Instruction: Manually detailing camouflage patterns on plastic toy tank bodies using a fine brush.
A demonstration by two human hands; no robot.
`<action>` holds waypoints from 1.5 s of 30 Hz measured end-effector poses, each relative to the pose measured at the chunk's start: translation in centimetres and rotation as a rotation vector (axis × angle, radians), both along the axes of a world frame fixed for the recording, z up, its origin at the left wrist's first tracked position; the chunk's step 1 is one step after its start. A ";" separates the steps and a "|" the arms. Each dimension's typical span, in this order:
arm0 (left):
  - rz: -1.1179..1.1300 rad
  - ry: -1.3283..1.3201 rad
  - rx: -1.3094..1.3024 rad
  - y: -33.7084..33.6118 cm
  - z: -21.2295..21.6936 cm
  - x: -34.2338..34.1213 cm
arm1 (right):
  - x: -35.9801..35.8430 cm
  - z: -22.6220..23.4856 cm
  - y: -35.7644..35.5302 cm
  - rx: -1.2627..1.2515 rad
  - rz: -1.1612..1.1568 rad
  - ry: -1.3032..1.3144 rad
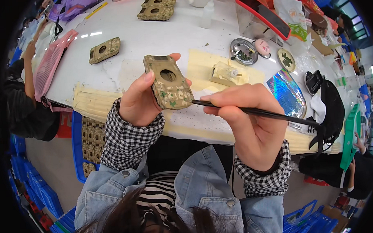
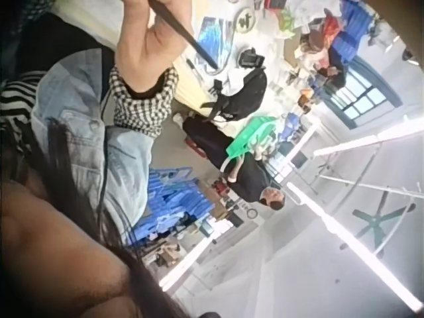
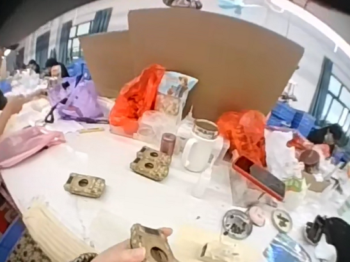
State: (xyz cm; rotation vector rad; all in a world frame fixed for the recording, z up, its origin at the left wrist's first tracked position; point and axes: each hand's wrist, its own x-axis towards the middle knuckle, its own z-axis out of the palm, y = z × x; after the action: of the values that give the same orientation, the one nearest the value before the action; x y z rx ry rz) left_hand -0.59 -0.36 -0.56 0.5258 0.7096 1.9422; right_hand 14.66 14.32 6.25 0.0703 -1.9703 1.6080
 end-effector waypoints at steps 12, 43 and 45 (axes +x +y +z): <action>-0.042 -0.037 -0.009 -0.1 -0.1 0.0 | -2.0 -0.2 -0.5 0.058 0.132 -0.087; -0.028 -0.011 -0.017 -0.2 0.1 0.0 | -2.0 -0.6 -0.5 0.193 0.079 -0.066; -0.026 -0.014 -0.021 -0.2 0.1 0.0 | -2.0 -0.6 -0.4 0.231 0.070 -0.073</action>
State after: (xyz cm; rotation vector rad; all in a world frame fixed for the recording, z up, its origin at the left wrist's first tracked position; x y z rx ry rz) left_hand -0.60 -0.55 -0.46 0.5058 0.7099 1.9105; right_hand 12.71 13.92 5.61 0.1754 -2.2261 1.4369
